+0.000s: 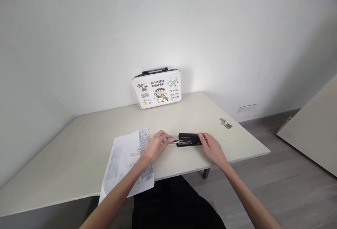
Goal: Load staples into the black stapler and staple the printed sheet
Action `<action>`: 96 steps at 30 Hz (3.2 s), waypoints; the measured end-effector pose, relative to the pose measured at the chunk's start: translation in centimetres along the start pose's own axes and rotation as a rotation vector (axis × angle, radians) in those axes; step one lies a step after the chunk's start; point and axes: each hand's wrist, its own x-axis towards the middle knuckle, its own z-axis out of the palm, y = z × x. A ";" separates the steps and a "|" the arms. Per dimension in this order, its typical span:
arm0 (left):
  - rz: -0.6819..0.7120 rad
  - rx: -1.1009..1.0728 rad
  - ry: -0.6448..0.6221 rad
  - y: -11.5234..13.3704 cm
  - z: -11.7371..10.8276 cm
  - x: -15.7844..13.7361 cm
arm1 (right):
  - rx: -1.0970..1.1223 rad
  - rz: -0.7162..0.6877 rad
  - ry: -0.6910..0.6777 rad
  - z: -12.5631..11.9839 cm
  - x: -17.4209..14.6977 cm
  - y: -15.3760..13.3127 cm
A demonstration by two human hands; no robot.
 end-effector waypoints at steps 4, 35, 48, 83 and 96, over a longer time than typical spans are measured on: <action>0.045 0.090 -0.013 -0.2 0.6 0.1 | -0.004 -0.001 0.001 0.0 0.0 0.1; 0.122 0.219 -0.171 -1.5 -1.1 -0.7 | 0.055 -0.070 0.025 0.1 0.1 0.6; 0.164 0.132 -0.385 0.0 0.9 4.3 | 0.007 -0.165 -0.037 -0.3 -0.1 -0.2; -0.049 0.562 -0.214 -2.9 -3.3 -13.0 | 0.016 -0.114 -0.057 -0.2 -0.5 -0.4; -0.056 0.365 -0.141 -2.4 1.3 -7.1 | 0.002 -0.104 -0.048 0.4 -1.0 -0.4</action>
